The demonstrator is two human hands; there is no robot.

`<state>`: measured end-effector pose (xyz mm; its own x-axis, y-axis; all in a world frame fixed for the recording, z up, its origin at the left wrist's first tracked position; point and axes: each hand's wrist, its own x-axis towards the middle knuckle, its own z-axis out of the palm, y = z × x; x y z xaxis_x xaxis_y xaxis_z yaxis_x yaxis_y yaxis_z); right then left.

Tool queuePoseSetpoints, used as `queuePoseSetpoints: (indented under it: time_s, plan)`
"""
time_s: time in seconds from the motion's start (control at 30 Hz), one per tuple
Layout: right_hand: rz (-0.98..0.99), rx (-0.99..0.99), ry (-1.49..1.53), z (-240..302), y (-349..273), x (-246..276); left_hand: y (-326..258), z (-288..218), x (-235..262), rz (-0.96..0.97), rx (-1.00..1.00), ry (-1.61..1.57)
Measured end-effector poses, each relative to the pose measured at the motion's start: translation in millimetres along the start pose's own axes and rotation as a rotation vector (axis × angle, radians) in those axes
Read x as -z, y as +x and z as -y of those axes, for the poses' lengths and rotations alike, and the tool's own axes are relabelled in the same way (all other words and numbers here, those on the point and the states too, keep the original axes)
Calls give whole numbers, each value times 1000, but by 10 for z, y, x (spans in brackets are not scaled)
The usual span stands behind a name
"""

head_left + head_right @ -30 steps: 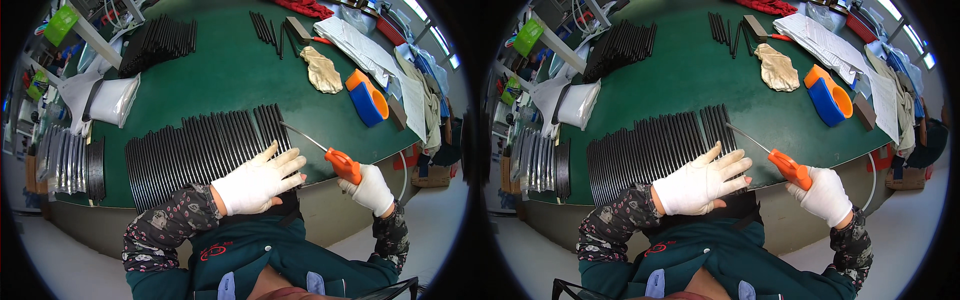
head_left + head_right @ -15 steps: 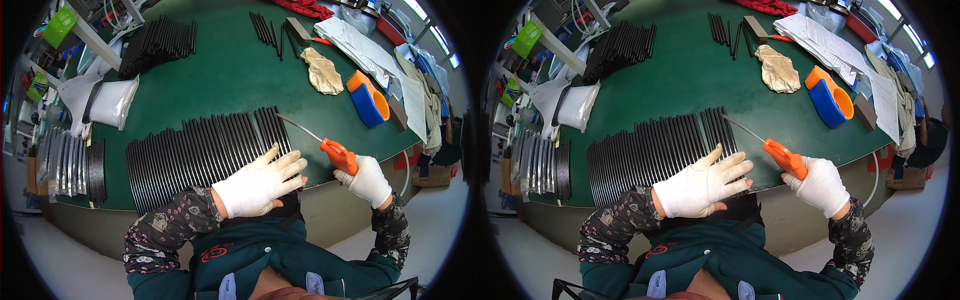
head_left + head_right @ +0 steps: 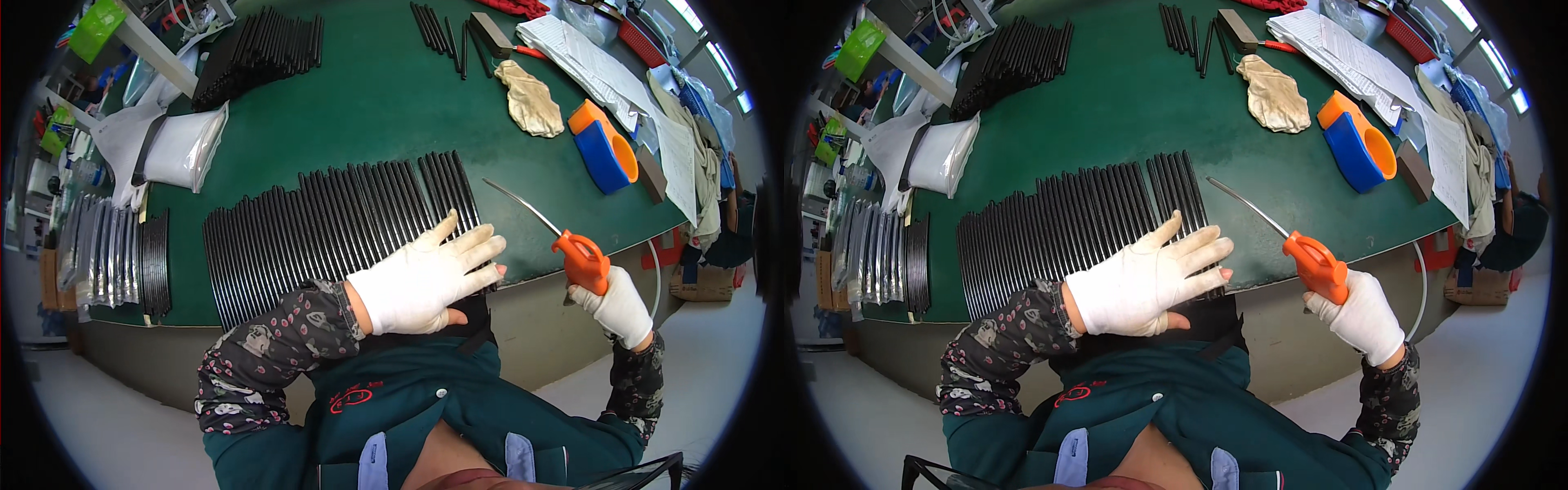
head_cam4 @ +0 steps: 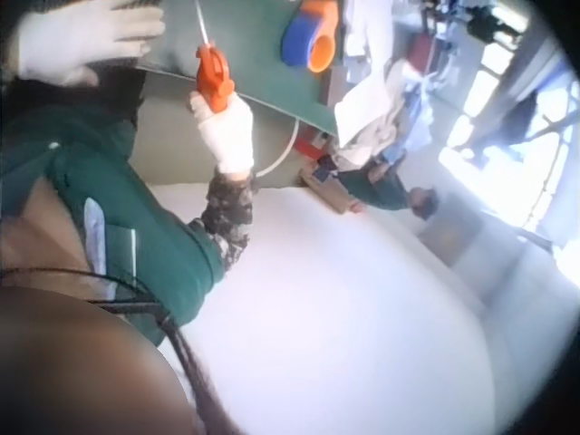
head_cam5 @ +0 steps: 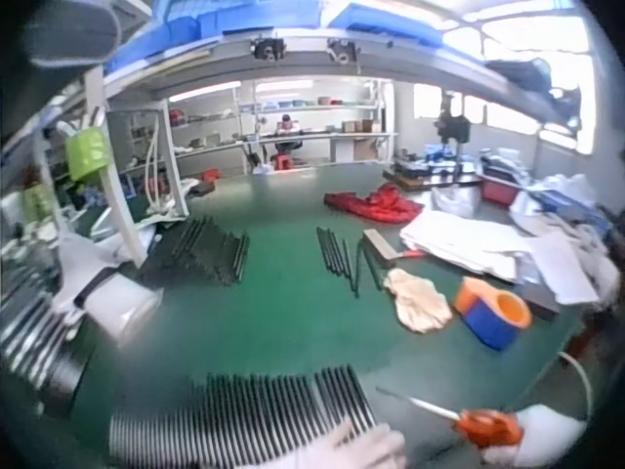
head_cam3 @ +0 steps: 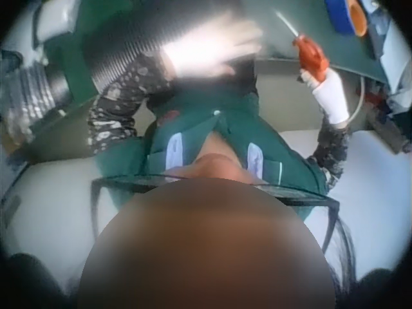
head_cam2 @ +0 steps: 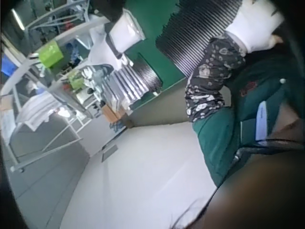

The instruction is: Cleaning and inspecting black tubes on an industrial workbench using a cloth and an air nozzle.

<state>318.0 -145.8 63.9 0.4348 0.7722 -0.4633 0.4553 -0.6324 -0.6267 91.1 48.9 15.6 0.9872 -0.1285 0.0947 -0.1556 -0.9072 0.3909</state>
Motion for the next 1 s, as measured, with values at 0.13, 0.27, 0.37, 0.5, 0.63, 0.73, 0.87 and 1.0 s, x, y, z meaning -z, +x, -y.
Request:
queuePoseSetpoints:
  time_s: [0.13, 0.27, 0.37, 0.5, 0.63, 0.73, 0.87, 1.0]
  plan:
    - [-31, -38, 67, -86, -110, 22, -19, 68, 318, -65, 8, 45]
    - [-7, -11, -14, -73, -181, -53, 19, 151, 175, 26, -58, 0]
    - [7, -1, -91, -30, -199, -112, 35, 92, -46, 40, -100, -15]
    - [13, -4, -232, 16, -228, -143, 60, 83, -6, 93, -88, -31]
    - [-70, 9, -208, -50, -139, -128, 36, 86, -26, 78, -89, -9]
    - [-42, -20, -229, 65, -87, -142, 38, 94, -29, 75, -93, -6]
    - [-58, 9, -202, 65, 9, -142, 40, 105, -45, 61, -103, -9]
    - [-54, 25, -222, 108, 73, -160, 30, 107, -57, 41, -102, -13]
